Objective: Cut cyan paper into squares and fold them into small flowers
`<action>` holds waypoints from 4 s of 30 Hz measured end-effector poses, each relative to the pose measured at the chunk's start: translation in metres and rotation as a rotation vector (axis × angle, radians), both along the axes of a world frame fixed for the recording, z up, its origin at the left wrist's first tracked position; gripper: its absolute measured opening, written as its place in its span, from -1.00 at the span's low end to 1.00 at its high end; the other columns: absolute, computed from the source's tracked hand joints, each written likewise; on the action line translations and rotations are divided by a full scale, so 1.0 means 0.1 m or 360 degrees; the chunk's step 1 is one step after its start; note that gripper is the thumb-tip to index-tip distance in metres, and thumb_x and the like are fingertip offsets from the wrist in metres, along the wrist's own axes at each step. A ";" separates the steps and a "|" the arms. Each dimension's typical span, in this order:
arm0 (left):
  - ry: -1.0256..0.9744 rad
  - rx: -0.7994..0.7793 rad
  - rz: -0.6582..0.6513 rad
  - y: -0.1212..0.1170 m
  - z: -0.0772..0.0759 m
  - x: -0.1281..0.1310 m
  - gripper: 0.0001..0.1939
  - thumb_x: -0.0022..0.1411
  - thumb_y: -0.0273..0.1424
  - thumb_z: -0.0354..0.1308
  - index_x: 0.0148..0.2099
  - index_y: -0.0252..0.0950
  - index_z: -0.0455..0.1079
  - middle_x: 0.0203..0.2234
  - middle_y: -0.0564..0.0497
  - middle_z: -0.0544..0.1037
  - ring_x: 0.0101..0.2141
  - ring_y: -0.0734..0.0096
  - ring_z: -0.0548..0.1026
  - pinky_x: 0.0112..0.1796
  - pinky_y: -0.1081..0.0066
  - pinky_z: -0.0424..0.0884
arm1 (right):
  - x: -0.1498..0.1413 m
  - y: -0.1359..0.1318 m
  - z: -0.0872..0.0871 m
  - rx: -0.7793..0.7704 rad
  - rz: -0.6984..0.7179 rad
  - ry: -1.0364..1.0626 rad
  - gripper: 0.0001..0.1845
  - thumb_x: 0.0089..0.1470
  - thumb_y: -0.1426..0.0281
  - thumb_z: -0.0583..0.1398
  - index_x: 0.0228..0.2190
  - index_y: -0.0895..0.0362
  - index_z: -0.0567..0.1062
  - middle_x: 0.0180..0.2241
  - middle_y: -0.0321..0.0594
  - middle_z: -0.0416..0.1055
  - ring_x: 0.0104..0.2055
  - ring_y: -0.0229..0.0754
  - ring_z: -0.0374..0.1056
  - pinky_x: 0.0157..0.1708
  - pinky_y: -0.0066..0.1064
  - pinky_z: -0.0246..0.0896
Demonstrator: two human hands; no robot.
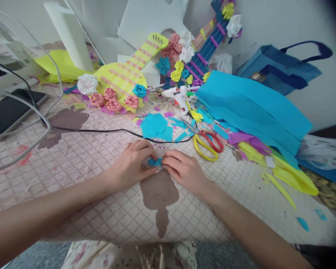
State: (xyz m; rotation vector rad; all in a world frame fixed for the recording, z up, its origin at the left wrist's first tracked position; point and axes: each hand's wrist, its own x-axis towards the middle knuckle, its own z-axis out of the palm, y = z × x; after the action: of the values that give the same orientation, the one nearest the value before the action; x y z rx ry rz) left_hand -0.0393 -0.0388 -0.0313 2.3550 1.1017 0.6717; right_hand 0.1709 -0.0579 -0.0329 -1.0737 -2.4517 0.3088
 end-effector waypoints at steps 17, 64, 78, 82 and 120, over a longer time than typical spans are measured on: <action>0.0027 0.0037 -0.0021 -0.03 0.02 -0.02 -0.95 0.18 -0.46 0.12 -0.28 -0.25 0.39 -0.24 -0.02 0.45 -0.18 0.26 0.38 -0.14 0.24 0.27 | -0.02 0.00 0.03 -0.0233 -0.0058 0.0054 -0.87 0.19 0.46 0.06 -0.32 0.11 0.42 -0.20 -0.19 0.38 -0.19 -0.23 0.34 -0.26 -0.42 0.23; 0.0134 0.0102 0.0143 0.02 -0.01 0.08 -0.88 0.14 -0.55 0.06 -0.43 -0.30 0.23 -0.39 -0.02 0.40 -0.29 0.30 0.36 -0.24 0.27 0.31 | -0.16 0.06 0.05 -0.0328 -0.0448 -0.0009 -0.90 0.09 0.47 0.11 -0.46 0.12 0.30 -0.31 -0.26 0.28 -0.41 -0.28 0.25 -0.44 -0.42 0.10; -0.0078 -0.0151 0.0115 0.06 0.11 0.03 -0.87 0.12 -0.56 -0.02 -0.36 -0.30 0.33 -0.39 -0.02 0.44 -0.31 0.34 0.41 -0.27 0.35 0.35 | -0.18 0.06 0.13 -0.0479 -0.0465 -0.0032 -0.92 0.10 0.52 0.12 -0.38 0.11 0.31 -0.25 -0.23 0.30 -0.26 -0.20 0.33 -0.32 -0.39 0.18; -0.0107 -0.0218 0.0177 0.05 0.13 0.04 -0.85 0.20 -0.48 -0.05 -0.31 -0.32 0.35 -0.37 -0.03 0.46 -0.31 0.35 0.42 -0.26 0.36 0.35 | -0.17 0.07 0.11 -0.0435 -0.0425 -0.0052 -0.93 0.11 0.51 0.11 -0.38 0.11 0.31 -0.26 -0.23 0.30 -0.27 -0.21 0.32 -0.35 -0.40 0.16; -0.0498 -0.1052 0.0154 0.16 0.34 0.13 -0.69 0.02 -0.18 0.22 -0.35 -0.36 0.46 -0.48 -0.02 0.56 -0.45 0.38 0.47 -0.41 0.42 0.35 | -0.16 0.00 0.16 -0.0657 -0.0361 0.0931 -0.93 0.03 0.39 0.22 -0.36 0.10 0.43 -0.40 -0.29 0.41 -0.42 -0.29 0.30 -0.44 -0.45 0.20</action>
State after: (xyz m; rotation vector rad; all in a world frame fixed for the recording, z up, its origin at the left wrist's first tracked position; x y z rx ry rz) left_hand -0.0259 -0.0226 0.0028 1.5896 1.0887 0.5702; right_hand 0.1550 -0.0576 -0.0174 -1.1988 -1.7672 0.9368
